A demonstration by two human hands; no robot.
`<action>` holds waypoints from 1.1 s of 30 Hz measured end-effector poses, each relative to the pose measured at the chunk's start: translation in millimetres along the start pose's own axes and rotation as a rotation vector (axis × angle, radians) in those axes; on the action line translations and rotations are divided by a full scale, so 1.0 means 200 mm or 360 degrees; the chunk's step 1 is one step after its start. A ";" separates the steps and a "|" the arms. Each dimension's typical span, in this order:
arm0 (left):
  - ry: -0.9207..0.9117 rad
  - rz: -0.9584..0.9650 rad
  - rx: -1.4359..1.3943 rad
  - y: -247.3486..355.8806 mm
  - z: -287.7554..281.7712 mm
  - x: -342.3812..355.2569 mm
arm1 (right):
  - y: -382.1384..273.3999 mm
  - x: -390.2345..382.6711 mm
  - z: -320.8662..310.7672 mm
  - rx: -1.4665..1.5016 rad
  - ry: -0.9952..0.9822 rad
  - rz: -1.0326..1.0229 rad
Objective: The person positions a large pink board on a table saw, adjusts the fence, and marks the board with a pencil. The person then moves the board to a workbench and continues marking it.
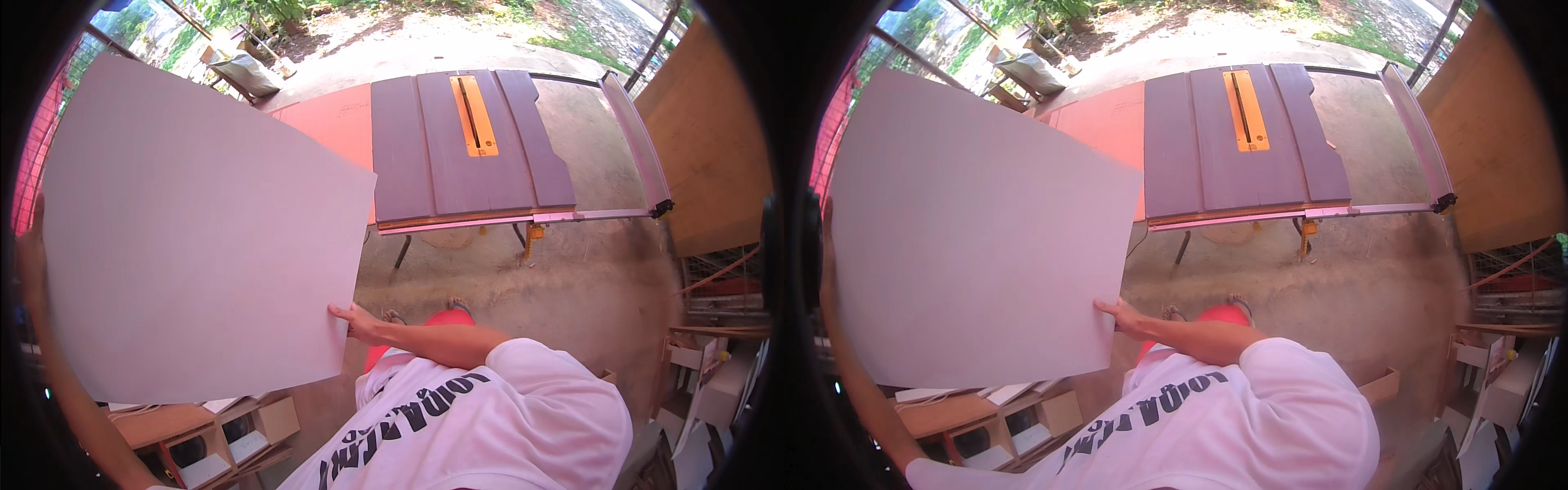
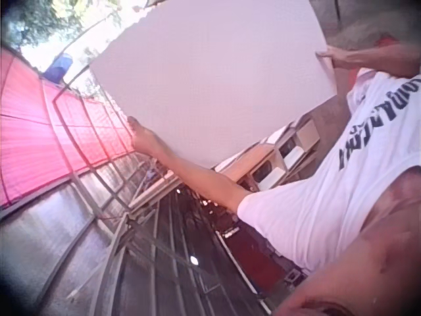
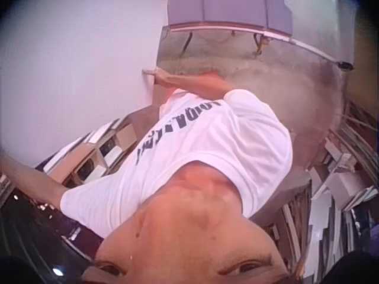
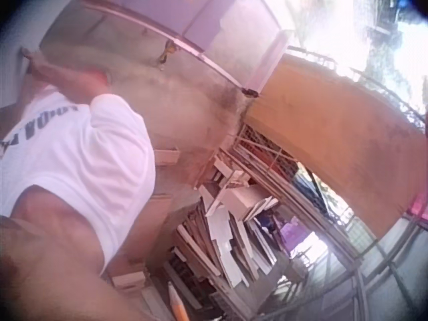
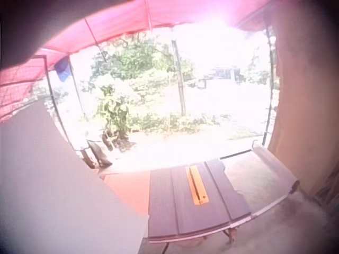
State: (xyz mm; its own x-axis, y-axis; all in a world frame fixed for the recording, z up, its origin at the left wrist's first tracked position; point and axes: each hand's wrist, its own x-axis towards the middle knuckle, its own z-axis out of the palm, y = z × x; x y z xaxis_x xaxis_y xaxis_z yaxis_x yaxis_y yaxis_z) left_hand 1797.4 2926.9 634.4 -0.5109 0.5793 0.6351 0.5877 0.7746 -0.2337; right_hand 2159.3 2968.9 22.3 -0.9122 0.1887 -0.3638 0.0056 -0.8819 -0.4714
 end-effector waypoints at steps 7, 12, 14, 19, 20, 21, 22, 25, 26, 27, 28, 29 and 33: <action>-0.0552 -0.0479 -0.0437 -0.14 1.46 -0.32 | -0.43 0.01 -0.39 -0.0334 0.1356 -0.0909; -0.0809 -0.0624 -0.0766 0.08 2.27 -1.07 | -0.64 -0.29 -0.55 -0.1048 0.2038 -0.0813; -0.0955 -0.0621 -0.0816 0.26 2.46 -1.29 | -0.61 -0.43 -0.66 -0.1217 0.2262 -0.0664; -0.1089 -0.0688 -0.1054 0.72 2.55 -1.61 | -0.53 -0.61 -0.87 -0.1281 0.2537 -0.0475; -0.1137 -0.0683 -0.1043 0.75 2.58 -1.65 | -0.54 -0.63 -0.92 -0.1292 0.2531 -0.0449; -0.1199 -0.0661 -0.1018 0.76 2.60 -1.68 | -0.50 -0.64 -0.93 -0.1283 0.2531 -0.0403; -0.1157 -0.0686 -0.0967 0.78 2.64 -1.71 | -0.50 -0.65 -0.94 -0.1292 0.2549 -0.0390; -0.1129 -0.0750 -0.0903 0.80 2.69 -1.77 | -0.51 -0.66 -0.97 -0.1315 0.2584 -0.0389; -0.1187 -0.0767 -0.0937 0.80 2.71 -1.79 | -0.51 -0.67 -0.98 -0.1319 0.2579 -0.0416; -0.1244 -0.0781 -0.0970 0.83 2.70 -1.79 | -0.52 -0.69 -0.98 -0.1319 0.2576 -0.0443; -0.1292 -0.0767 -0.0911 0.84 2.70 -1.80 | -0.53 -0.70 -0.98 -0.1294 0.2613 -0.0384; -0.1339 -0.0754 -0.0850 0.86 2.69 -1.81 | -0.53 -0.71 -0.97 -0.1270 0.2649 -0.0324; -0.1425 -0.0905 -0.0969 0.86 2.75 -1.81 | -0.53 -0.68 -1.01 -0.1177 0.2721 -0.0299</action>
State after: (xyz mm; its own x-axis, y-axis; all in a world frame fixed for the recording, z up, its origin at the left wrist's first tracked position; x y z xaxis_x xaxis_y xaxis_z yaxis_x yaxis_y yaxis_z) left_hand 1738.7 2990.2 -40.5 -0.9008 0.3531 -0.2527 0.2147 0.8681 0.4476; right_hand 2365.3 3123.5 -41.4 0.4194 0.8336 -0.3594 0.5469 -0.5480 -0.6329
